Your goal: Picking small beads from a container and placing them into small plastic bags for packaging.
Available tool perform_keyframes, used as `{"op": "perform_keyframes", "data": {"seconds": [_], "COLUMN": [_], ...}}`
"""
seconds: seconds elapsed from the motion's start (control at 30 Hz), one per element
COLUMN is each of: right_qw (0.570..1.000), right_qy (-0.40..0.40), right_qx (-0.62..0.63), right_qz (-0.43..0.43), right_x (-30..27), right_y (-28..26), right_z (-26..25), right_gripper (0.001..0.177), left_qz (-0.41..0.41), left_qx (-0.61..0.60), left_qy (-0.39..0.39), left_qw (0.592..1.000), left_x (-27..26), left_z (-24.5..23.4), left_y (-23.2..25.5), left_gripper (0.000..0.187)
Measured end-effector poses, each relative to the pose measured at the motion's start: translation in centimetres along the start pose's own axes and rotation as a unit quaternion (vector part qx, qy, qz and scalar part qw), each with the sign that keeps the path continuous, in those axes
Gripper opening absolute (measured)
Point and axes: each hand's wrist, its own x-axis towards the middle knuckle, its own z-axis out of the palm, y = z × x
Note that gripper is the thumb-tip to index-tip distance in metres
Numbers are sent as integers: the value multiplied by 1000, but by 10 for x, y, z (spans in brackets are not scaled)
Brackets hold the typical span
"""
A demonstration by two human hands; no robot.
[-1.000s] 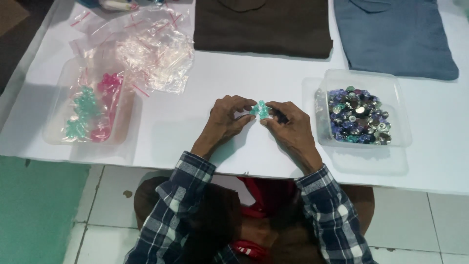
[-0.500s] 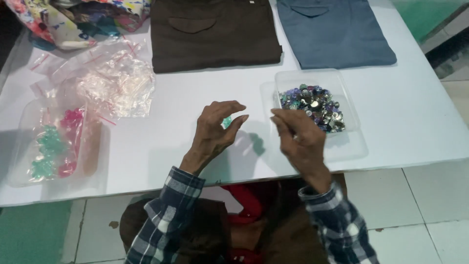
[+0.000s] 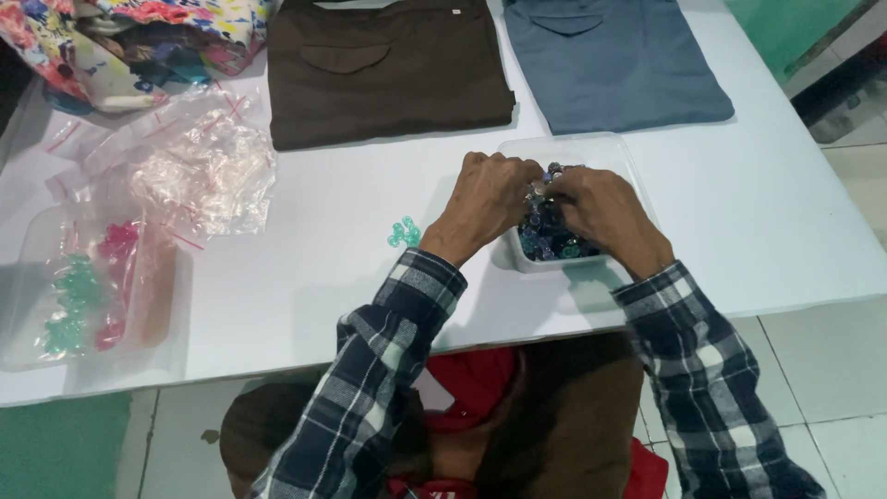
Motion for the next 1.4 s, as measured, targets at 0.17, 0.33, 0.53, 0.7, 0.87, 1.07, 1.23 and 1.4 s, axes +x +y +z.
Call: {"op": "perform_keyframes", "data": {"seconds": [0.17, 0.33, 0.53, 0.7, 0.87, 1.07, 1.23, 1.4], "right_qw": [986, 991, 998, 999, 985, 926, 899, 923], "right_qy": [50, 45, -39, -30, 40, 80, 103, 247], "right_qx": [155, 128, 40, 37, 164, 365, 425, 291], "right_qz": [17, 17, 9, 5, 29, 53, 20, -52], "right_x": [-6, 2, 27, 23, 4, -12, -9, -19], "right_y": [12, 17, 37, 34, 15, -26, -64, -120], "right_z": [-4, -11, 34, 43, -5, -27, -39, -26], "right_gripper": [20, 20, 23, 25, 22, 18, 18, 18], "left_qz": [-32, -38, -49, -43, -41, 26, 57, 26], "left_qx": [30, 51, 42, 37, 11, -41, -5, -16], "left_qy": [-29, -36, -18, -15, 0, 122, 232, 339], "left_qw": [999, 997, 998, 998, 999, 991, 971, 940], "left_x": [0, 4, 5, 5, -3, -3, -25, -78], "left_z": [-18, -4, 22, 32, -16, 6, -30, -75], "left_y": [18, 14, 0, -10, 28, 13, 13, -9], "left_gripper": [29, 27, 26, 28, 32, 19, 11, 18]}}
